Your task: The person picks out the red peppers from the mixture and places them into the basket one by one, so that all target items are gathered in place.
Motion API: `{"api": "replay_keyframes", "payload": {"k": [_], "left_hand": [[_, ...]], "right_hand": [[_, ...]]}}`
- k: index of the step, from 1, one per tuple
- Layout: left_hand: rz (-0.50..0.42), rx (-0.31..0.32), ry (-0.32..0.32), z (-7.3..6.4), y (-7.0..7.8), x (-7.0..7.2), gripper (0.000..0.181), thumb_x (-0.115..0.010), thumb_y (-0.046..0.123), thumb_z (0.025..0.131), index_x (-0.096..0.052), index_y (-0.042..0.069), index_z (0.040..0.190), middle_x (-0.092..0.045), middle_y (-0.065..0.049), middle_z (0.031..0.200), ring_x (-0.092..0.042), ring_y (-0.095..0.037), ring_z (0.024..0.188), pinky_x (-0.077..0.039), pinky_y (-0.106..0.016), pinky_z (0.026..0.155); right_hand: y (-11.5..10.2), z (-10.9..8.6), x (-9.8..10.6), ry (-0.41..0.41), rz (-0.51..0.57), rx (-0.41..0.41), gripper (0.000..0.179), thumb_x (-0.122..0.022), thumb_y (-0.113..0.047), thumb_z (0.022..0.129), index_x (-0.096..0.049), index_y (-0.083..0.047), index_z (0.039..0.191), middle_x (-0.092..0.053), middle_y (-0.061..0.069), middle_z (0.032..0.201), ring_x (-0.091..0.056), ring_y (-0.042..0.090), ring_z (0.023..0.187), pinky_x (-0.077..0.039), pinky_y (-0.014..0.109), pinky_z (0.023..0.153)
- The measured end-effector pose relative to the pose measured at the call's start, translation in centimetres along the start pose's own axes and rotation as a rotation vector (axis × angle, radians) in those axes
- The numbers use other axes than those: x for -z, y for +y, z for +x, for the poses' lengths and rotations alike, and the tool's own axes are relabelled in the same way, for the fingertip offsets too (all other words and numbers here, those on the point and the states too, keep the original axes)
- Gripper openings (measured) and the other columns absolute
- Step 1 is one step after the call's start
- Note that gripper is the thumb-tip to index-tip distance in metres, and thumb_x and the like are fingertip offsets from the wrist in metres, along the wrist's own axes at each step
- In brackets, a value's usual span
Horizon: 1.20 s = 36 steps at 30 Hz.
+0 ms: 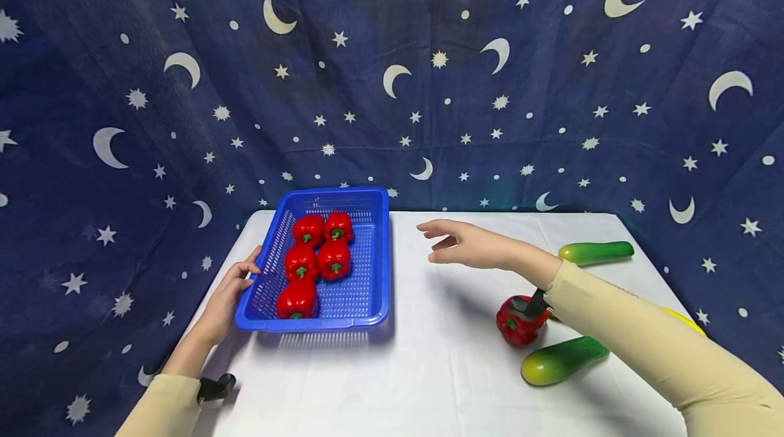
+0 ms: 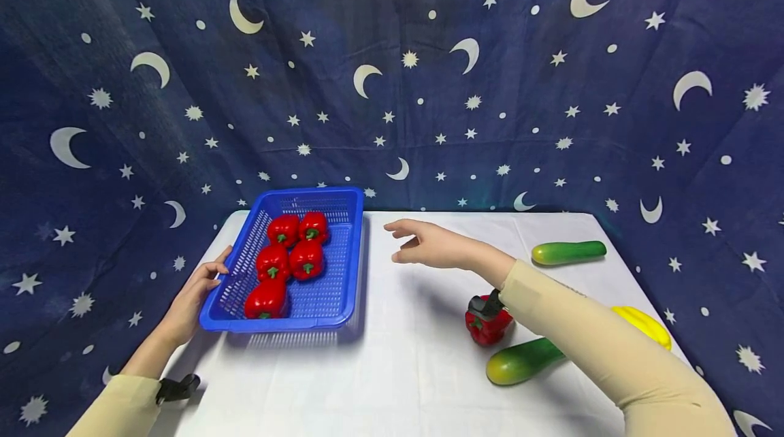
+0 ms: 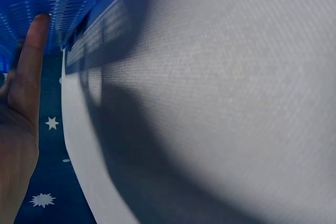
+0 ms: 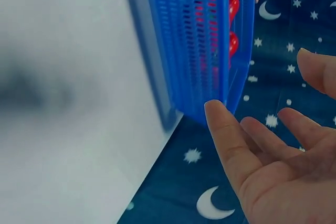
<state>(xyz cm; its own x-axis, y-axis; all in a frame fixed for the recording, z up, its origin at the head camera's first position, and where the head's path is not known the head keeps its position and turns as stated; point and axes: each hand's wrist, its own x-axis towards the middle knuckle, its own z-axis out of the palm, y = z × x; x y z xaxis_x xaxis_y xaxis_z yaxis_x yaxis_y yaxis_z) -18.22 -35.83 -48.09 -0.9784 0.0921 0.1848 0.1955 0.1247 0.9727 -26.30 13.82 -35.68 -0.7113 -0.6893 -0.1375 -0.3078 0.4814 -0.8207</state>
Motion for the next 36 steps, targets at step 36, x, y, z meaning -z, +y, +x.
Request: {"api": "replay_keyframes", "payload": {"k": [36], "left_hand": [[0.029,0.026,0.002,-0.2,0.2,-0.1,0.023,-0.030,0.000,0.101,-0.042,-0.003,0.120,-0.014,-0.009,0.171,0.001,-0.036,0.156,-0.027,-0.011,0.105]], "right_hand": [[9.0,-9.3,0.8,0.069,-0.153,-0.147,0.081,-0.072,-0.041,0.093,-0.034,-0.011,0.158,-0.035,0.024,0.159,-0.046,0.048,0.136,-0.040,0.061,0.105]]}}
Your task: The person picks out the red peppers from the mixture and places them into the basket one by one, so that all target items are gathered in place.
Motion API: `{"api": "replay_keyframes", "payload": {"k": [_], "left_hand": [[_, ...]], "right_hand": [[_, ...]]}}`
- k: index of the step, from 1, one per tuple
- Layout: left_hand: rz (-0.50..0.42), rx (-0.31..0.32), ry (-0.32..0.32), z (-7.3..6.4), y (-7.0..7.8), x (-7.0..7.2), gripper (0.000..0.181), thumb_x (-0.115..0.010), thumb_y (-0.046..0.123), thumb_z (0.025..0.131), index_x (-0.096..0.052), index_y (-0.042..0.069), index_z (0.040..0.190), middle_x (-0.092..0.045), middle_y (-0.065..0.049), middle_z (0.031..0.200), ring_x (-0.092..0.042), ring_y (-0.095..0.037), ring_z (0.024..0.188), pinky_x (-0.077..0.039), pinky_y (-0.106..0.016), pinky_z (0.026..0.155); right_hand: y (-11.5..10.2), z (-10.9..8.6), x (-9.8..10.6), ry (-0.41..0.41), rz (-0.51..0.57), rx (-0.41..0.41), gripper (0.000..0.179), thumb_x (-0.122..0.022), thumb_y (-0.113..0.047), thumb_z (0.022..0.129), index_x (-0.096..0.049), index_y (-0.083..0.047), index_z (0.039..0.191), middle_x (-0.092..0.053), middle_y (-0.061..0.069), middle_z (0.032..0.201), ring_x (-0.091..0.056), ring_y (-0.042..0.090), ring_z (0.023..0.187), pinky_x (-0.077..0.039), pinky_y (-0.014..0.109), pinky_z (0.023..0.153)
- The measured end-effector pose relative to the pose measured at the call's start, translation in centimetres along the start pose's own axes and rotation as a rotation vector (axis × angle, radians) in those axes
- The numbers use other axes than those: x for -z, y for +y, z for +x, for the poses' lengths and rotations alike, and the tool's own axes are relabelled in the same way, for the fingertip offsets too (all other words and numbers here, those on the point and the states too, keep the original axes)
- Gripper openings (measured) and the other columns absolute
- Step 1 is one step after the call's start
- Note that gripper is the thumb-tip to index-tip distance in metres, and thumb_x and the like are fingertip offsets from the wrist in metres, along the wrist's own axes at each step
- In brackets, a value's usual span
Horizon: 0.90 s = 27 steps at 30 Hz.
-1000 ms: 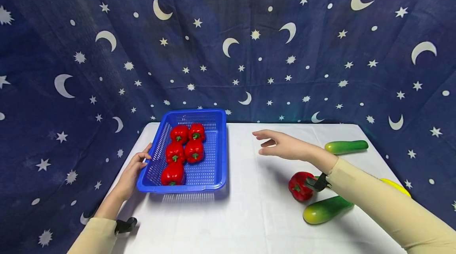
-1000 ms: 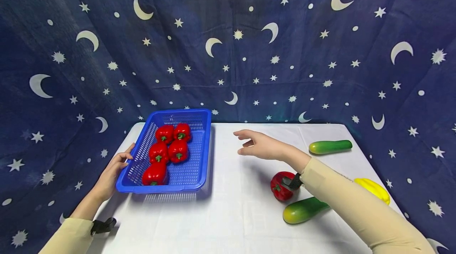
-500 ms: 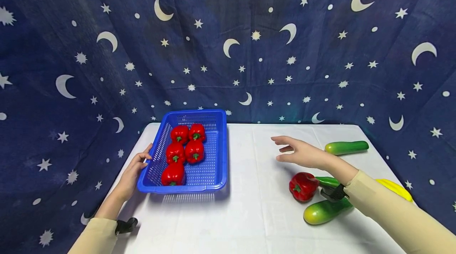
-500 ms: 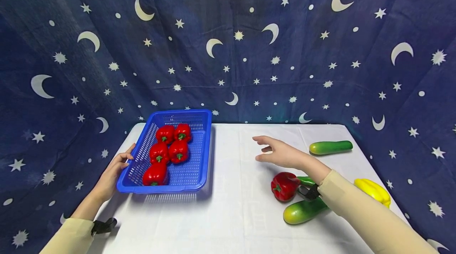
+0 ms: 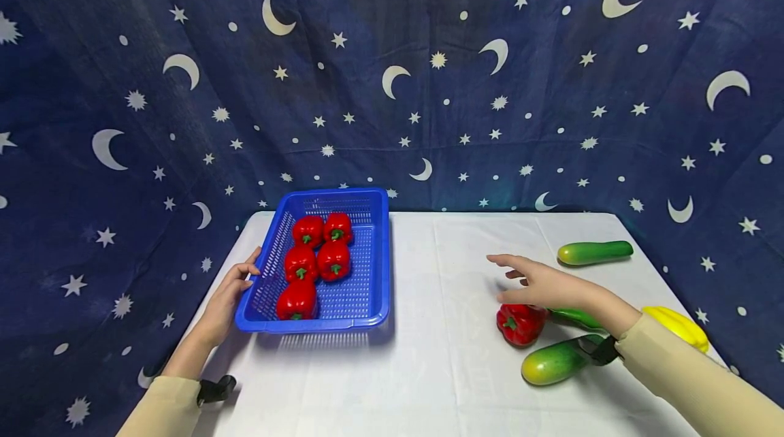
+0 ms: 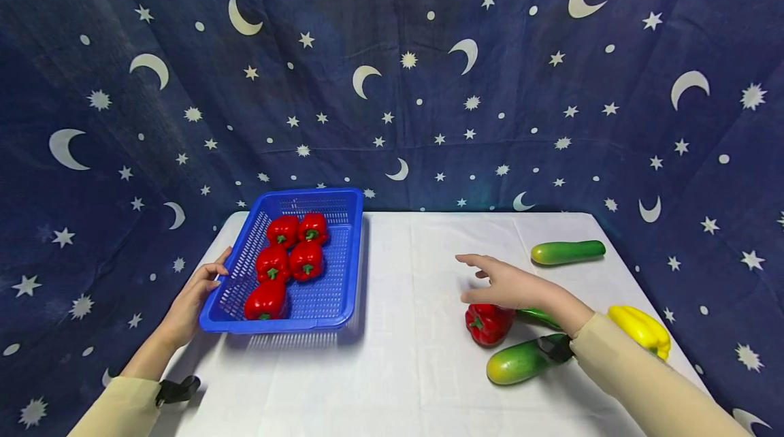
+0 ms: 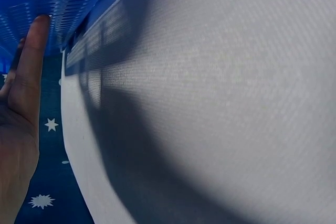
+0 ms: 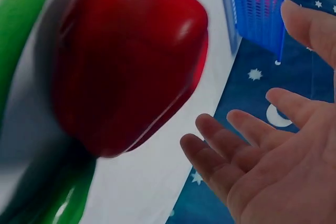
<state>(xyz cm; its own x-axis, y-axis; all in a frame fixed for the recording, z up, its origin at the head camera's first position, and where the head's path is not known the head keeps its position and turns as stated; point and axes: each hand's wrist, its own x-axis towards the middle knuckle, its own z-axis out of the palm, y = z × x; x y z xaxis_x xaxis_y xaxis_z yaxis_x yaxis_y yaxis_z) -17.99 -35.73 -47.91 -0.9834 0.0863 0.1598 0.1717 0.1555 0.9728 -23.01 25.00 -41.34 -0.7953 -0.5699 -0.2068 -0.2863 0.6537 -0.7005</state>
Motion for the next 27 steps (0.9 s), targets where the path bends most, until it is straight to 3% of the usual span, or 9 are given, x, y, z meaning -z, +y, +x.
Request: {"api": "replay_keyframes", "payload": {"k": [9,13,23,27], "left_hand": [[-0.073,-0.031,-0.022,0.2,-0.3,0.1,0.024,-0.029,-0.003,0.101,-0.046,0.003,0.116,-0.010,-0.012,0.171,0.000,-0.030,0.157,-0.028,-0.014,0.105],[-0.058,-0.024,-0.018,0.1,-0.3,0.2,0.023,-0.030,-0.002,0.101,-0.047,0.003,0.117,-0.012,-0.011,0.171,0.001,-0.031,0.157,-0.027,-0.013,0.105],[-0.051,0.000,0.001,0.1,0.0,-0.1,0.022,-0.031,-0.001,0.101,-0.046,0.002,0.117,-0.014,-0.010,0.171,-0.001,-0.031,0.157,-0.027,-0.013,0.105],[-0.054,0.008,0.003,0.1,0.0,-0.1,0.022,-0.032,0.000,0.101,-0.046,0.002,0.118,-0.015,-0.009,0.171,-0.002,-0.031,0.157,-0.029,-0.013,0.104]], "right_hand": [[1.6,-1.7,-0.3,0.019,-0.053,-0.089,0.084,-0.076,-0.045,0.089,-0.038,-0.012,0.156,-0.040,0.025,0.155,-0.048,0.047,0.133,-0.049,0.058,0.096],[2.4,-2.5,-0.4,0.028,-0.062,-0.138,0.085,-0.077,-0.046,0.087,-0.040,-0.011,0.155,-0.043,0.026,0.152,-0.050,0.045,0.131,-0.048,0.060,0.096],[3.1,-4.0,-0.2,0.019,-0.071,-0.125,0.082,-0.079,-0.046,0.086,-0.046,-0.009,0.151,-0.050,0.023,0.148,-0.053,0.042,0.129,-0.044,0.063,0.099],[3.1,-4.2,-0.3,-0.002,-0.064,-0.142,0.081,-0.082,-0.043,0.083,-0.048,-0.010,0.149,-0.054,0.019,0.142,-0.056,0.039,0.124,-0.048,0.060,0.096]]}}
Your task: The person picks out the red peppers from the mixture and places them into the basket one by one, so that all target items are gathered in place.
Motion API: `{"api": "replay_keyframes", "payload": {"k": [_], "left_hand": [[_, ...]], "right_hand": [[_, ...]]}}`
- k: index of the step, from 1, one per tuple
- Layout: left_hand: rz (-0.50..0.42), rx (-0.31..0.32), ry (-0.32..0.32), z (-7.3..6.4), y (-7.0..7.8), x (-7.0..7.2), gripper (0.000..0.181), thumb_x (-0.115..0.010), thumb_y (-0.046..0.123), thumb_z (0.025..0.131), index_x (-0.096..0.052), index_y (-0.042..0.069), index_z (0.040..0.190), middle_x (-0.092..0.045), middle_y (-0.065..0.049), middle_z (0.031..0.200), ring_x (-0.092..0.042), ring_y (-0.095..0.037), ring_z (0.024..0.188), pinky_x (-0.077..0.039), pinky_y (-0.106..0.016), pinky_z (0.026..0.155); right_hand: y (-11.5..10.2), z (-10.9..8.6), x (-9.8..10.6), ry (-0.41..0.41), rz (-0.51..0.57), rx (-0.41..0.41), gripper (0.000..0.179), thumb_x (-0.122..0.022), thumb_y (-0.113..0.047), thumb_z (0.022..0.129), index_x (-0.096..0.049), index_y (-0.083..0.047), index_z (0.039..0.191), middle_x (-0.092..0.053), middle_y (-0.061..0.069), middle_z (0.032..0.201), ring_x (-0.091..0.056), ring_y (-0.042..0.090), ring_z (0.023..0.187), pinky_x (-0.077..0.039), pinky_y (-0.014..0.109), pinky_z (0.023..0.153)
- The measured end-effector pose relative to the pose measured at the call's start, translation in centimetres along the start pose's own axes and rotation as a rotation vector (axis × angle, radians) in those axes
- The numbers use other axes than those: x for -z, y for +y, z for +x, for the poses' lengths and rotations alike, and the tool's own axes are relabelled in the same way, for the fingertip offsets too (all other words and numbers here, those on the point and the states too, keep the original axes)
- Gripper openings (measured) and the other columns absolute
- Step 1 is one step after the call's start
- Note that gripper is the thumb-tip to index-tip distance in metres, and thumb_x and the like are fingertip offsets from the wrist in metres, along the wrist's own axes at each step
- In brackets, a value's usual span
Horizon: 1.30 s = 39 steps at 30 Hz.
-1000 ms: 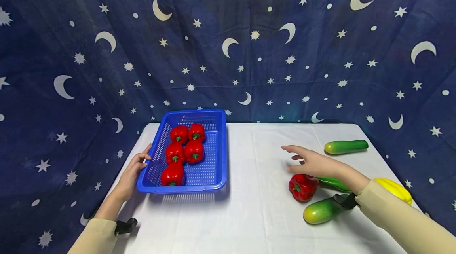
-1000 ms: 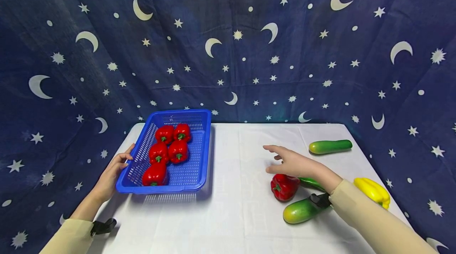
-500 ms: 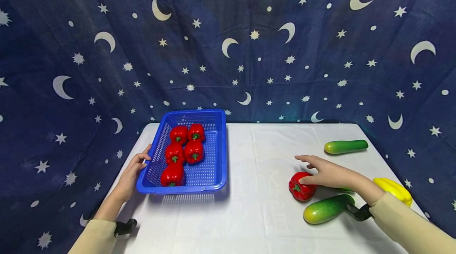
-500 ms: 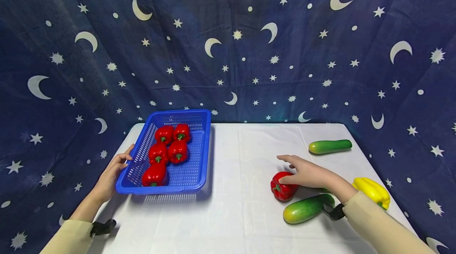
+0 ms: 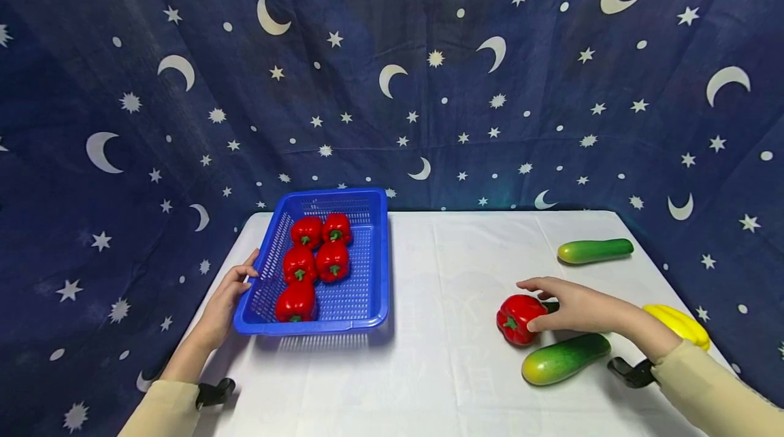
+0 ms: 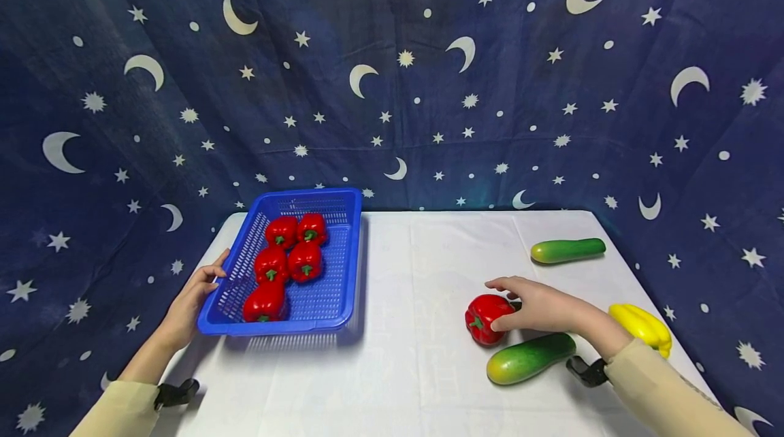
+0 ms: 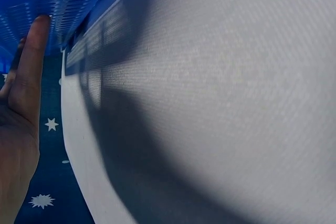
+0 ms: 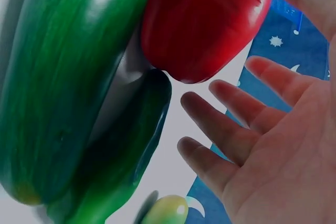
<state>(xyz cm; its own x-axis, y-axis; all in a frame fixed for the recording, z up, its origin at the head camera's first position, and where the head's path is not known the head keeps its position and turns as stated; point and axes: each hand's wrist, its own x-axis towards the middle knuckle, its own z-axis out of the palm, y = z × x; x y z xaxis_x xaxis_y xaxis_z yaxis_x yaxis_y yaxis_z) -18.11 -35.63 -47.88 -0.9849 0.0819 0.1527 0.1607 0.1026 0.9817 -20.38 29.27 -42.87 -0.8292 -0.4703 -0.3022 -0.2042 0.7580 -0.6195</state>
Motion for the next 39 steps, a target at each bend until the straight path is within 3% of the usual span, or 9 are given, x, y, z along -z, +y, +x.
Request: {"api": "replay_keyframes", "payload": {"k": [5,13,21,29,39], "left_hand": [[-0.003,-0.007,-0.003,0.0,0.0,0.1,0.022,-0.031,0.000,0.102,-0.047,0.003,0.118,-0.015,-0.009,0.171,-0.003,-0.031,0.157,-0.030,-0.014,0.104],[-0.001,-0.007,-0.003,-0.1,0.0,0.1,0.022,-0.032,0.001,0.102,-0.047,0.003,0.118,-0.015,-0.009,0.171,-0.003,-0.031,0.157,-0.030,-0.013,0.104],[0.010,0.001,0.005,-0.1,0.1,0.0,0.022,-0.031,-0.001,0.102,-0.047,0.003,0.117,-0.014,-0.009,0.171,-0.002,-0.032,0.157,-0.029,-0.013,0.104],[-0.003,-0.012,-0.006,-0.1,0.0,0.0,0.024,-0.029,-0.002,0.101,-0.046,0.003,0.117,-0.012,-0.011,0.171,-0.001,-0.033,0.157,-0.030,-0.014,0.105],[0.005,-0.024,-0.011,-0.1,-0.1,0.0,0.024,-0.028,-0.003,0.101,-0.044,0.001,0.117,-0.010,-0.012,0.171,0.001,-0.033,0.157,-0.028,-0.014,0.106]], "right_hand": [[-0.2,0.2,-0.4,-0.010,-0.007,-0.015,0.078,-0.085,-0.042,0.081,-0.052,-0.011,0.145,-0.058,0.015,0.136,-0.058,0.033,0.117,-0.052,0.053,0.091],[-0.7,0.9,-0.8,-0.014,-0.012,-0.008,0.073,-0.085,-0.037,0.081,-0.054,-0.016,0.144,-0.058,0.011,0.136,-0.057,0.029,0.117,-0.051,0.053,0.093],[-0.7,2.6,-0.4,-0.038,0.006,0.032,0.070,-0.082,-0.029,0.083,-0.053,-0.019,0.146,-0.054,0.011,0.142,-0.054,0.030,0.122,-0.050,0.048,0.094],[-0.9,4.7,0.1,-0.017,-0.013,0.086,0.064,-0.076,-0.020,0.086,-0.055,-0.016,0.146,-0.049,0.015,0.149,-0.051,0.034,0.127,-0.045,0.052,0.099],[-0.9,6.7,0.7,-0.006,-0.028,0.120,0.061,-0.072,-0.016,0.088,-0.055,-0.015,0.146,-0.047,0.018,0.151,-0.048,0.039,0.130,-0.048,0.053,0.098]]}}
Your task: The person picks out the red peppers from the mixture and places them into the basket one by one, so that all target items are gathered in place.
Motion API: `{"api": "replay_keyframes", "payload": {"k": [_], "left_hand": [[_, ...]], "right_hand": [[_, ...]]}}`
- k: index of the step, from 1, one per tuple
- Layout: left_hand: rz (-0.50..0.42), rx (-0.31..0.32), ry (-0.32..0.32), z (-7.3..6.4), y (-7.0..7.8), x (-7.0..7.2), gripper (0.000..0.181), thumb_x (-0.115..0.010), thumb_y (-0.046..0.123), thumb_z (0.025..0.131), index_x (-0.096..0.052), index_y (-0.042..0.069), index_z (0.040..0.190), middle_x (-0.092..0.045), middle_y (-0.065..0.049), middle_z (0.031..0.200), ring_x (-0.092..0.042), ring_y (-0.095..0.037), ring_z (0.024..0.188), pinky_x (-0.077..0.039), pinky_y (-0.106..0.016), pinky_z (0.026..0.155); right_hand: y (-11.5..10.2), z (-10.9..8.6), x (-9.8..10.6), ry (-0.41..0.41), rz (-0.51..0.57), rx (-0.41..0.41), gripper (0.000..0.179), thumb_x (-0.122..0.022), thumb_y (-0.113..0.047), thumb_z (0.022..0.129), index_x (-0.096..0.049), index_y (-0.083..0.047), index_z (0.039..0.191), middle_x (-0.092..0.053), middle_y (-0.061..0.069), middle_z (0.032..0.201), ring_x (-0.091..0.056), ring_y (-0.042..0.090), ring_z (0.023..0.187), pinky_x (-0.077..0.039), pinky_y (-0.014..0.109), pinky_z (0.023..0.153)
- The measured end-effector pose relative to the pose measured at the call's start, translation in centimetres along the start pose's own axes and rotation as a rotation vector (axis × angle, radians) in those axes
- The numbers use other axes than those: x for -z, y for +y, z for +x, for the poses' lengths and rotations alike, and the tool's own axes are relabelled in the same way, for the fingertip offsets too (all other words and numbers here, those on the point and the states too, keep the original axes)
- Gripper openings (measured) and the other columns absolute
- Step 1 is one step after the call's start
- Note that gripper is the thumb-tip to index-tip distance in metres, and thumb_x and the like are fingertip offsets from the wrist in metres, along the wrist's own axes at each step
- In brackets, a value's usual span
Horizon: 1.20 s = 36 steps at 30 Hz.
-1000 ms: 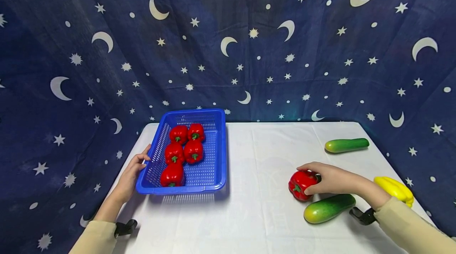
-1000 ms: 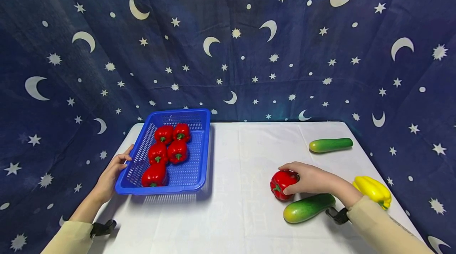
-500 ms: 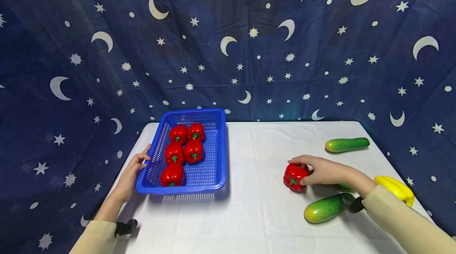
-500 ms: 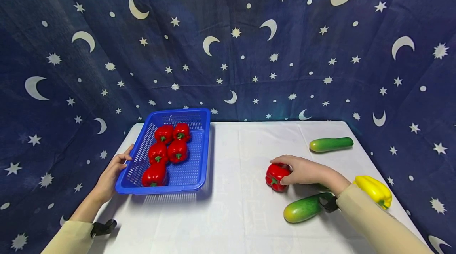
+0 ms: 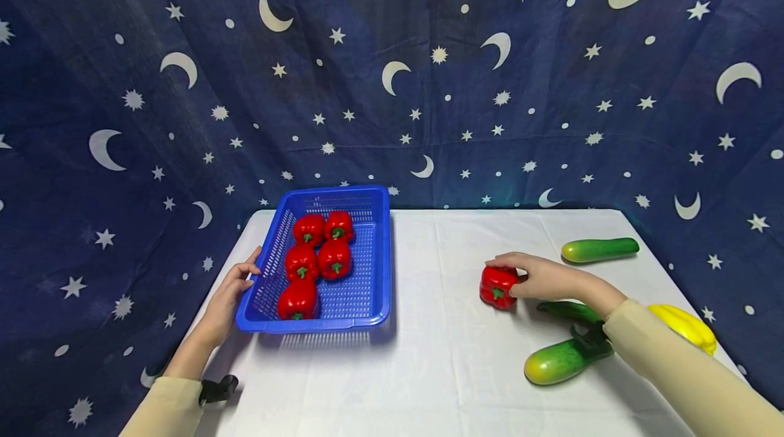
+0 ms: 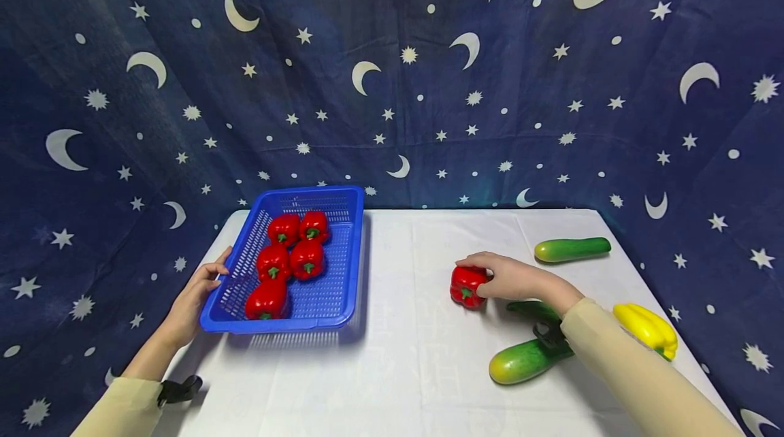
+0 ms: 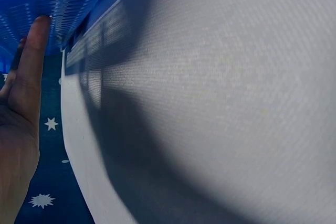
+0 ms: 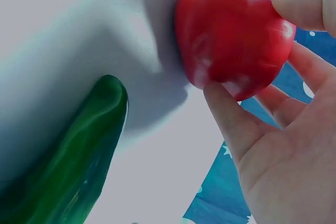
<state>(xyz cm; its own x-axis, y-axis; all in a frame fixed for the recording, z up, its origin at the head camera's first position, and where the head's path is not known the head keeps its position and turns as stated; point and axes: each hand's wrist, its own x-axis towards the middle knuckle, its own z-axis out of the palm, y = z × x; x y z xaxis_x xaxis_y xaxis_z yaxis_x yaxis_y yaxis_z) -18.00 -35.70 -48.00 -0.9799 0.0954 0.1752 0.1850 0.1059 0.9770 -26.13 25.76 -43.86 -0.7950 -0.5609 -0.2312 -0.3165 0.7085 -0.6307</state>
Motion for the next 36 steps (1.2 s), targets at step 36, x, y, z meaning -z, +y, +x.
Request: {"api": "replay_keyframes", "payload": {"k": [36], "left_hand": [[0.025,0.024,0.012,-0.1,0.2,-0.1,0.022,-0.030,0.000,0.102,-0.044,0.000,0.119,-0.012,-0.010,0.171,0.000,-0.037,0.156,-0.029,-0.013,0.104]], "right_hand": [[0.0,3.7,1.4,-0.046,0.044,0.027,0.065,-0.065,-0.009,0.085,-0.053,-0.015,0.149,-0.043,0.019,0.156,-0.049,0.036,0.125,-0.042,0.053,0.099]]}}
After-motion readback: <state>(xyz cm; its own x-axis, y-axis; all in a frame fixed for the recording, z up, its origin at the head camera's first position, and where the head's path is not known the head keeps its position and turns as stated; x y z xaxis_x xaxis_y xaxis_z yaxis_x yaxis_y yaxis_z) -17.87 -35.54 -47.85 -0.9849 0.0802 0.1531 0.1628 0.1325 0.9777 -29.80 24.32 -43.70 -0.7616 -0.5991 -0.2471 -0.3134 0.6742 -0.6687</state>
